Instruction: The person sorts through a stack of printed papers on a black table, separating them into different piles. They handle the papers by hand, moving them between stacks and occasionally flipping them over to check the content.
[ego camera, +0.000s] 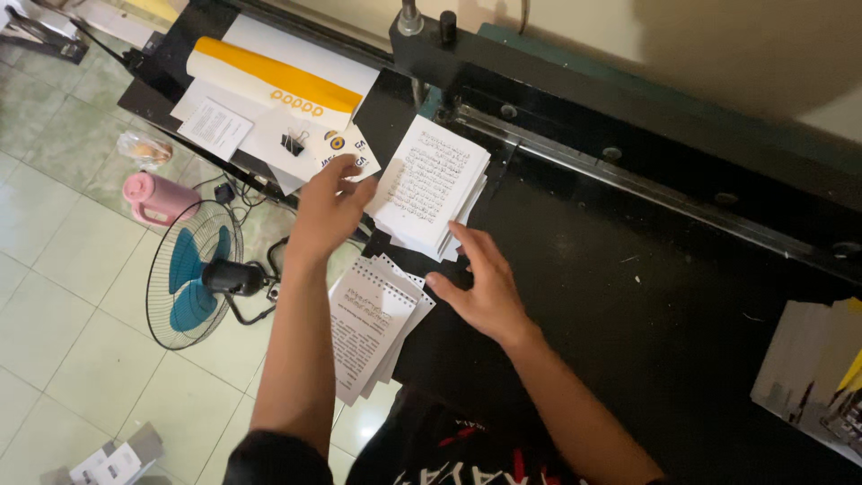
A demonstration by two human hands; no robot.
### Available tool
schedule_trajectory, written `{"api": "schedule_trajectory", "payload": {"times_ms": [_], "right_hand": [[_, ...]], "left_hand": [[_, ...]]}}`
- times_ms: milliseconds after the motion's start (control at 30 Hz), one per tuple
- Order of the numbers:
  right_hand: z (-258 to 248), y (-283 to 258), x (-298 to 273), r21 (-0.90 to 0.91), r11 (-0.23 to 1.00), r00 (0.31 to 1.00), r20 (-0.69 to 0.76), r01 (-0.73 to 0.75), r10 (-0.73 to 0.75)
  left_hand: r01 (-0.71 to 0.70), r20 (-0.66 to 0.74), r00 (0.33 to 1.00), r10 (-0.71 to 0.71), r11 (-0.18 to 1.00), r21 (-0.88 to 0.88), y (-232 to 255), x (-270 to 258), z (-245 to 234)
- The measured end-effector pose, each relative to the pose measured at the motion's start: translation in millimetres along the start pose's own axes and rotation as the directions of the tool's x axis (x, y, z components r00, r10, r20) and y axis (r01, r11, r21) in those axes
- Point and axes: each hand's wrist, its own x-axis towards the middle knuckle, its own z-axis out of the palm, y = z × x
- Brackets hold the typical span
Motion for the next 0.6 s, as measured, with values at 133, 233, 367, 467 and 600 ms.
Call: {"api": "schedule_trajectory", "payload": {"times_ms": [133, 233, 367, 467, 600], "right_hand": [[2.2, -4.0, 9.6, 0.008, 0.988, 0.986, 0.073, -0.153, 0.152], [9.8, 10.8, 8.3, -0.042, 0.999, 0.999, -0.039, 0.035, -0.036], [7.0, 13.2, 6.8, -0.014, 0.999, 0.998, -0.043, 0.037, -0.038], [4.1, 33.1, -1.1, 0.077, 0.996, 0.983, -0.183, 0.032, -0.018], [-23.3, 37.5, -20.8, 0.486, 0.87, 0.944, -0.319, 0.086, 0.085]], "left_hand": [[0.073, 0.108, 0.991, -0.083, 0.993, 0.094, -20.1, 38.7, 24.4], [0.076, 0.121, 0.988, -0.092, 0.988, 0.134, -15.4, 41.8, 29.6], [0.056, 0.023, 0.998, -0.058, 0.995, 0.088, -2.8, 36.4, 17.9], [0.019, 0.006, 1.0, -0.019, 0.999, -0.038, 49.6, 4.4, -6.8], [-0.096, 0.14, 0.976, 0.165, 0.912, -0.399, 83.6, -56.1, -4.5]]}}
